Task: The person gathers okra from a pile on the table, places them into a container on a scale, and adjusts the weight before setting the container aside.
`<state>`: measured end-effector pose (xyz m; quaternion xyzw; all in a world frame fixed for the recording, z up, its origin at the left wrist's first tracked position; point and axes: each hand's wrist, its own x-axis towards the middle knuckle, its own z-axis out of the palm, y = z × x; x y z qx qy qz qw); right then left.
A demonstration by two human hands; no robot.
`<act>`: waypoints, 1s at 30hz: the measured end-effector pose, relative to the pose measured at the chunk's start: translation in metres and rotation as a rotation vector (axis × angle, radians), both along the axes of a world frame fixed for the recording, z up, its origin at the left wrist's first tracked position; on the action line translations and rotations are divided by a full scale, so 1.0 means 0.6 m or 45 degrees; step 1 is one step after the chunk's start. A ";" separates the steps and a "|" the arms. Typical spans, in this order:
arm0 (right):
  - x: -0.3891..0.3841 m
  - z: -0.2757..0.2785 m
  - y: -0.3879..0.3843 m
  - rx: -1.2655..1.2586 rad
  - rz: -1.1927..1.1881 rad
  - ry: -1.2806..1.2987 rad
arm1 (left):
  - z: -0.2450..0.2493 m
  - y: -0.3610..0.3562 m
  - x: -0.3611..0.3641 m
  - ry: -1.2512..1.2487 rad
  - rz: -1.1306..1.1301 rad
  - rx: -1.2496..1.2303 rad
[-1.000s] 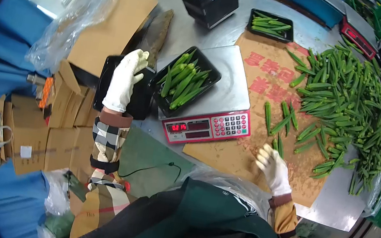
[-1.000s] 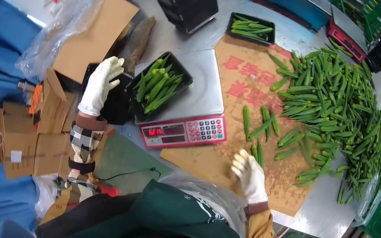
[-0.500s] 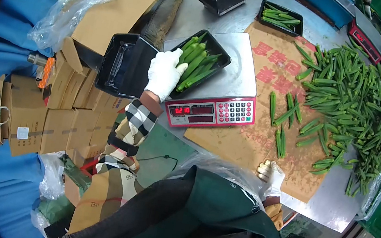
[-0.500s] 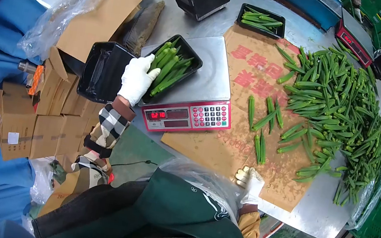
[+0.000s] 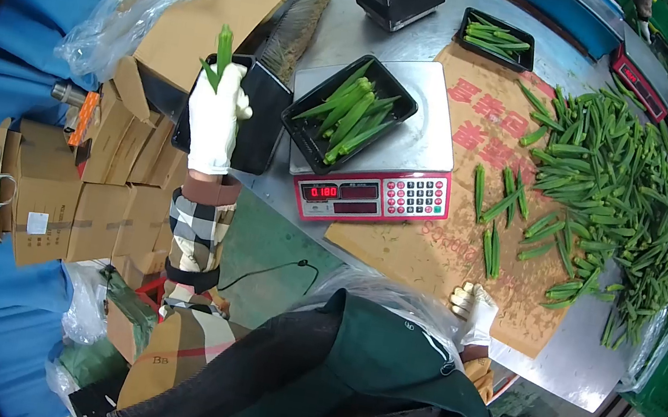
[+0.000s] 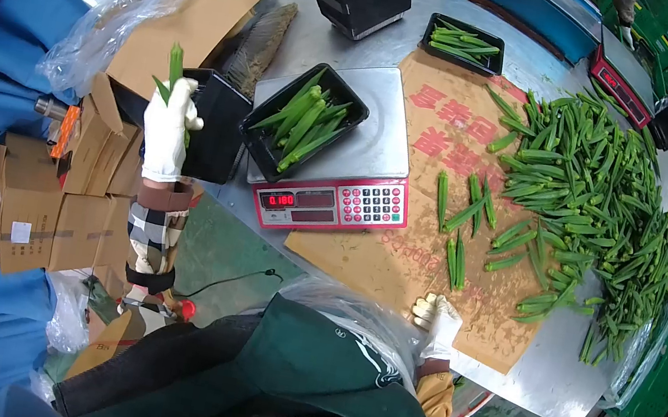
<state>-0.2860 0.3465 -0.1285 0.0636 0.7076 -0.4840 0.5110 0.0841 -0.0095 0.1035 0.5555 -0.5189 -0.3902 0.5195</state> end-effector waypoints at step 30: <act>-0.015 -0.012 0.007 -0.004 0.045 -0.220 | -0.278 -0.384 -0.534 0.159 -0.640 0.348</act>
